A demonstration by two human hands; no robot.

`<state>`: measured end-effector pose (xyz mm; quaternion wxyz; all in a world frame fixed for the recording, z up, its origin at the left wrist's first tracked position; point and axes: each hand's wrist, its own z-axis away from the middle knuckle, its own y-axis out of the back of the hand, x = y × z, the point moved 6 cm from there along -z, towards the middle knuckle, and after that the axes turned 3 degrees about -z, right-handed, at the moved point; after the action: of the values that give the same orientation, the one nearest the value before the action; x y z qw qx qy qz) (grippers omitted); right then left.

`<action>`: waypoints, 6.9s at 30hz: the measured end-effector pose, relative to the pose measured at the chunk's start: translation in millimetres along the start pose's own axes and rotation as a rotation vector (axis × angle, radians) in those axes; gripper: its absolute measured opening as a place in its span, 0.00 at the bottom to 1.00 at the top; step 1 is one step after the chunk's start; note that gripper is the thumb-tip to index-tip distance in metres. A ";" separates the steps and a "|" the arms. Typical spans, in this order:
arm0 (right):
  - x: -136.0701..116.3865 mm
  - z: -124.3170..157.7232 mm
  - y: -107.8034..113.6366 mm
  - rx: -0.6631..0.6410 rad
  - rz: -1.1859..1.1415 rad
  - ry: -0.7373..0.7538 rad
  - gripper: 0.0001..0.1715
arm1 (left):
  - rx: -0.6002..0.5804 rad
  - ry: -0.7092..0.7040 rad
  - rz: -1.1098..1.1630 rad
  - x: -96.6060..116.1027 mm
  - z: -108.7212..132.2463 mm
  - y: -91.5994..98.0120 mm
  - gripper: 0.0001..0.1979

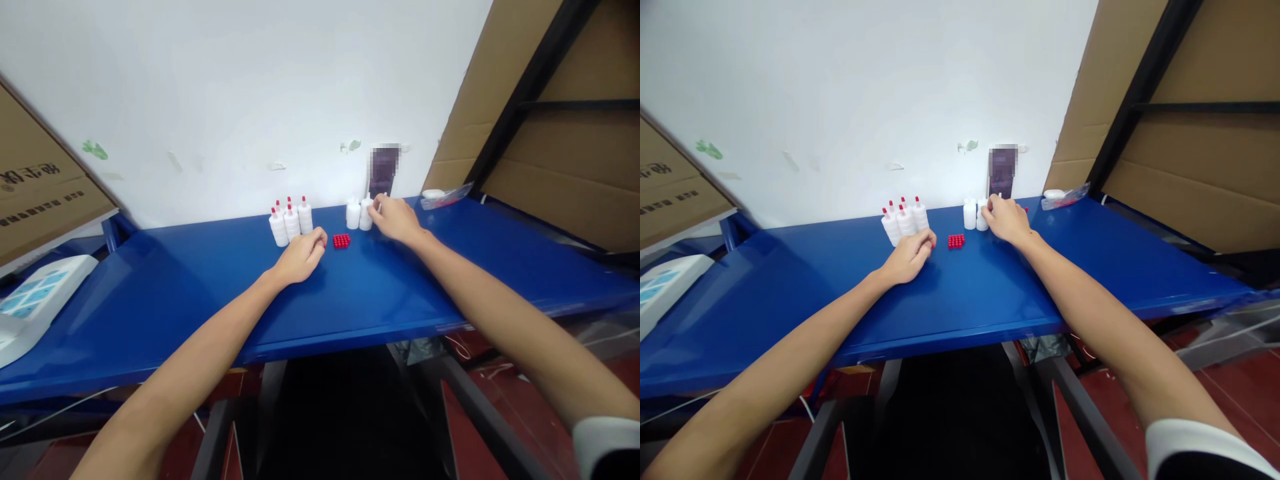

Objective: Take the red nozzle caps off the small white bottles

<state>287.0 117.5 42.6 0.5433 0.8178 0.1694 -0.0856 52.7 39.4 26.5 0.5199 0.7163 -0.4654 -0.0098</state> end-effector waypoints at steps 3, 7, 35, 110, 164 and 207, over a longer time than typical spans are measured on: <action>-0.4 -0.4 -0.5 0.002 0.006 0.014 0.17 | 0.018 -0.041 -0.034 4.0 -0.3 1.5 0.10; -2.1 -0.3 -0.5 0.010 -0.007 0.045 0.16 | 0.031 -0.075 -0.043 5.3 -0.9 1.3 0.12; -8.4 -0.9 -6.8 0.066 -0.187 0.260 0.22 | -0.018 -0.056 -0.116 -0.6 -2.5 -3.9 0.13; -43.9 30.8 -20.0 -0.610 -0.047 0.379 0.07 | 0.046 -0.072 -0.077 2.7 0.5 11.7 0.14; -103.6 68.1 -19.2 -0.424 -0.382 0.707 0.14 | -0.069 -0.096 -0.040 -3.9 0.0 -1.8 0.20; -10.4 -1.9 0.3 0.071 0.039 0.026 0.20 | -0.072 -0.077 -0.209 -8.7 -2.1 -3.2 0.20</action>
<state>277.3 117.2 47.0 0.5133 0.8407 0.1573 -0.0704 51.0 46.9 21.0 0.5232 0.7409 -0.4071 -0.1078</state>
